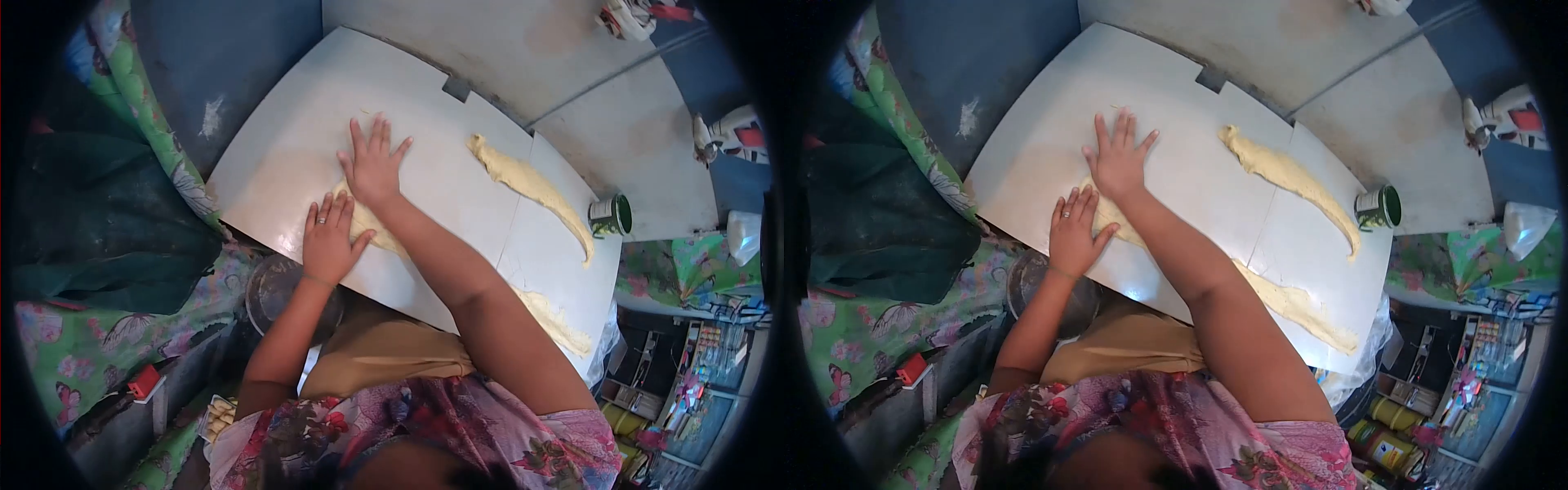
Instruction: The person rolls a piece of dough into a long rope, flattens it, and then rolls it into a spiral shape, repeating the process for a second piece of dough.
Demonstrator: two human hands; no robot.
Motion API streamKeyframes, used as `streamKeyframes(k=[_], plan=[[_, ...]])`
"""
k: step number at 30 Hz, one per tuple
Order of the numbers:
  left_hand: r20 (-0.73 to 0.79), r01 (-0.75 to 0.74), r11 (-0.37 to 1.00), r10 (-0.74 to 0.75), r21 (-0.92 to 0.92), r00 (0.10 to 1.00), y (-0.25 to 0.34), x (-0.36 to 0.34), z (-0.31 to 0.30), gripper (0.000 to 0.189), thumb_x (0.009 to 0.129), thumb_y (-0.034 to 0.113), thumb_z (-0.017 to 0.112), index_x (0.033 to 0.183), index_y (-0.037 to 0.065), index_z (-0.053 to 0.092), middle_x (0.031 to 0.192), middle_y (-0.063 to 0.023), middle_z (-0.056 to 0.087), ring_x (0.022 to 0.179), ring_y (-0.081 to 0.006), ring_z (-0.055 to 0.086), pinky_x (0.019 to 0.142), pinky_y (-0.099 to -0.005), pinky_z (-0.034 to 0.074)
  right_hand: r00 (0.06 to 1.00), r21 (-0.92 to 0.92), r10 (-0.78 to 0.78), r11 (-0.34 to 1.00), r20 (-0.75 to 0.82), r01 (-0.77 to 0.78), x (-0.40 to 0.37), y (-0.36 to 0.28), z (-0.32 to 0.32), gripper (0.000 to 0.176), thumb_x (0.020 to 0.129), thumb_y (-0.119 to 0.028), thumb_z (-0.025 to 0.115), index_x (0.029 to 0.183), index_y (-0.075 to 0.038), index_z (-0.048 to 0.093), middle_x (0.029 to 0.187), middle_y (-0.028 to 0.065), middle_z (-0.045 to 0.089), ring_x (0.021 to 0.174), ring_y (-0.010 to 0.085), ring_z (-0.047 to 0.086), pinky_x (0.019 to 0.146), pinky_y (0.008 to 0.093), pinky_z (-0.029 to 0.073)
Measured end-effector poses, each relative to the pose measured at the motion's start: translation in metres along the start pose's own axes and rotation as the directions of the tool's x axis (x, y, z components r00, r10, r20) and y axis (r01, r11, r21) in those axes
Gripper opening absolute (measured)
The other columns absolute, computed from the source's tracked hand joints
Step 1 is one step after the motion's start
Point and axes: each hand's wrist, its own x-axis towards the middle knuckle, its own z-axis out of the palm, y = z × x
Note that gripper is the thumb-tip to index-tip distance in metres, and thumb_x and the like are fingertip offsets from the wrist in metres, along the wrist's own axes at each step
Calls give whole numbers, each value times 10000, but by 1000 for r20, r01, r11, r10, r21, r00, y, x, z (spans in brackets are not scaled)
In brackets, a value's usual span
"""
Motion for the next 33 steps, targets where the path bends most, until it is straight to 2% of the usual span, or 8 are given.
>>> streamKeyframes(k=[5, 8, 12, 16, 20, 24, 28, 33], plan=[[-6, -24, 1000, 24, 11, 1000, 1, -1, -5, 657, 892, 487, 619, 1334, 7, 538, 1402, -154, 525, 1342, -339, 440, 1141, -491, 278, 944, -74, 330, 942, 14, -329, 20, 4, 2, 623, 985, -502, 403, 1522, -196, 327, 1607, 111, 239, 1484, 357, 184, 1076, 764, 4], [-23, -17, 1000, 17, -6, 1000, 1, -7, -1, 655, 892, 472, 626, 1340, 3, 530, 1400, -156, 526, 1339, -345, 440, 1142, -490, 275, 985, 27, 17, 999, 172, -22, -26, 7, -41, 632, 991, -506, 396, 1526, -180, 319, 1609, 128, 225, 1493, 354, 148, 1075, 761, -3], [-27, -35, 999, 35, -7, 999, 0, -4, -2, 666, 905, 500, 580, 1329, -11, 534, 1411, -152, 517, 1349, -341, 427, 1160, -491, 245, 989, -282, 6, 958, -148, -48, -21, 57, -8, 695, 964, -544, 430, 1545, -195, 279, 1623, 115, 191, 1499, 345, 142, 1085, 747, -25], [-48, -227, 974, 226, 4, 973, 11, -9, -9, 697, 897, 517, 581, 1395, 39, 486, 1500, -146, 414, 1425, -340, 319, 1169, -509, 221, 934, 12, -31, 1000, 356, 29, -66, 31, -63, 686, 982, -536, 394, 1550, -176, 256, 1629, 150, 135, 1492, 373, 142, 1079, 756, -3], [177, -386, 917, 398, -99, 900, 59, -28, 4, 725, 903, 558, 541, 1427, 64, 456, 1523, -136, 383, 1444, -334, 285, 1175, -532, 199, 970, -113, 200, 970, -141, -216, -60, 77, -18, 669, 978, -527, 405, 1539, -183, 282, 1609, 169, 199, 1483, 385, 165, 1075, 760, -7], [197, -329, 936, 349, -127, 916, 68, -35, 7, 640, 901, 507, 582, 1376, 83, 516, 1453, -130, 464, 1415, -326, 336, 1174, -519, 212, 983, 31, 61, 997, 176, -68, -97, 55, -57, 640, 989, -500, 405, 1532, -179, 297, 1608, 177, 186, 1483, 381, 162, 1080, 754, -2], [172, -322, 937, 343, -136, 924, 68, -34, 7, 559, 923, 462, 562, 1339, 88, 550, 1430, -120, 491, 1398, -308, 367, 1173, -511, 228, 923, -150, 342, 917, -176, -369, -86, 121, -35, 658, 975, -526, 426, 1528, -191, 306, 1605, 169, 201, 1473, 377, 205, 1094, 735, -19], [146, -323, 939, 338, -118, 930, 69, -33, 10, 553, 909, 442, 595, 1330, 86, 553, 1414, -125, 498, 1380, -317, 382, 1169, -516, 227, 975, -58, 154, 987, 159, -147, -139, 92, -64, 631, 990, -517, 406, 1529, -203, 309, 1617, 114, 203, 1484, 347, 182, 1095, 741, -2]])
